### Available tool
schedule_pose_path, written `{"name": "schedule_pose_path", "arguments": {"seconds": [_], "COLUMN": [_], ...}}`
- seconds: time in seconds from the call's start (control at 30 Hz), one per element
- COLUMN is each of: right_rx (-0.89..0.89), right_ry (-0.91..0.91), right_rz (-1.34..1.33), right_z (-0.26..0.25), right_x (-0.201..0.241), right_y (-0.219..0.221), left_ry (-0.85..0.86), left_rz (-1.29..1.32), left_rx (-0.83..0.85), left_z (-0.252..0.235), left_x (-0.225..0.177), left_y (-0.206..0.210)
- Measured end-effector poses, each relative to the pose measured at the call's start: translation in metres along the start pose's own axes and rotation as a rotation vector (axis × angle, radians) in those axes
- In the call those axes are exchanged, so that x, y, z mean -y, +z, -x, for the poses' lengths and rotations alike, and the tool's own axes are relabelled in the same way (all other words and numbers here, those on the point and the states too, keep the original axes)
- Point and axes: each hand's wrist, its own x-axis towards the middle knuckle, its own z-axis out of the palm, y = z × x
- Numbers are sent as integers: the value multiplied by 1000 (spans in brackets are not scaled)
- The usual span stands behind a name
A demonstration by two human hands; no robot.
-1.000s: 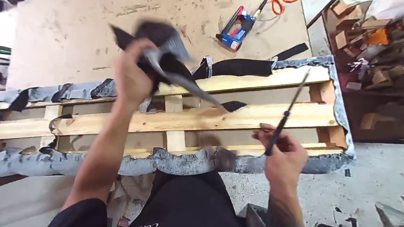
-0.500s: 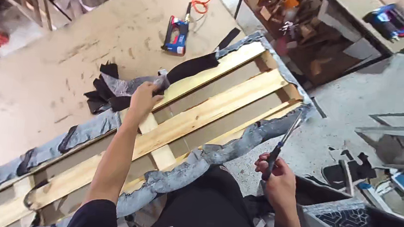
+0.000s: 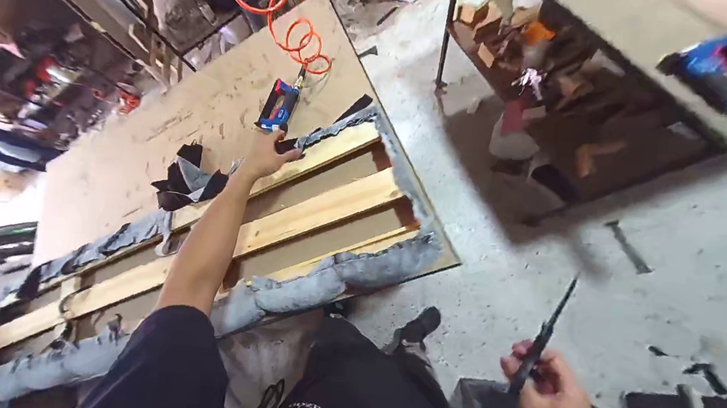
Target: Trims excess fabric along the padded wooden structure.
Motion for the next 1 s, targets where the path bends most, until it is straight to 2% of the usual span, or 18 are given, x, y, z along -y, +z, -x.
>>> {"name": "schedule_pose_path", "arguments": {"seconds": [0.07, 0.13, 0.23, 0.33, 0.4, 0.43, 0.47, 0.53, 0.6, 0.7, 0.77, 0.87, 1.0], "right_rx": [60, 94, 98, 151, 259, 327, 401, 543, 638, 738, 822, 935, 1105], "right_ry": [52, 85, 80, -18, -157, -254, -349, -482, -591, -808, -957, -1126, -1182], "right_rz": [-50, -75, -26, 48, 202, 305, 411, 603, 749, 888, 958, 1074, 1110], "right_z": [13, 13, -13, -73, -125, -154, -187, -252, -309, -373, -394, -409, -425], "right_x": [-9, -26, -36, -12, 14, 32, 54, 104, 157, 219, 239, 259, 272], "right_y": [-31, -51, -66, -55, -40, -28, -12, 36, 107, 228, 297, 370, 419], "left_ry": [-93, -156, -263, -346, -292, -252, -215, -181, -177, -212, -210, -195, -225], "left_rz": [-18, -40, 124, 653, 1158, 1282, 1294, 1140, 1043, 1094, 1101, 1005, 870], "left_rx": [33, 31, -151, -430, -565, -595, -614, -648, -679, -705, -709, -669, -625], "left_z": [-29, -48, -50, -39, -26, -20, -14, -7, -12, -29, -33, -34, -32], "left_x": [-24, -29, -33, -29, -18, -13, -12, -16, -26, -39, -46, -56, -71], "left_y": [20, 35, 49, 58, 66, 64, 58, 42, 23, 6, 5, -1, 1]}}
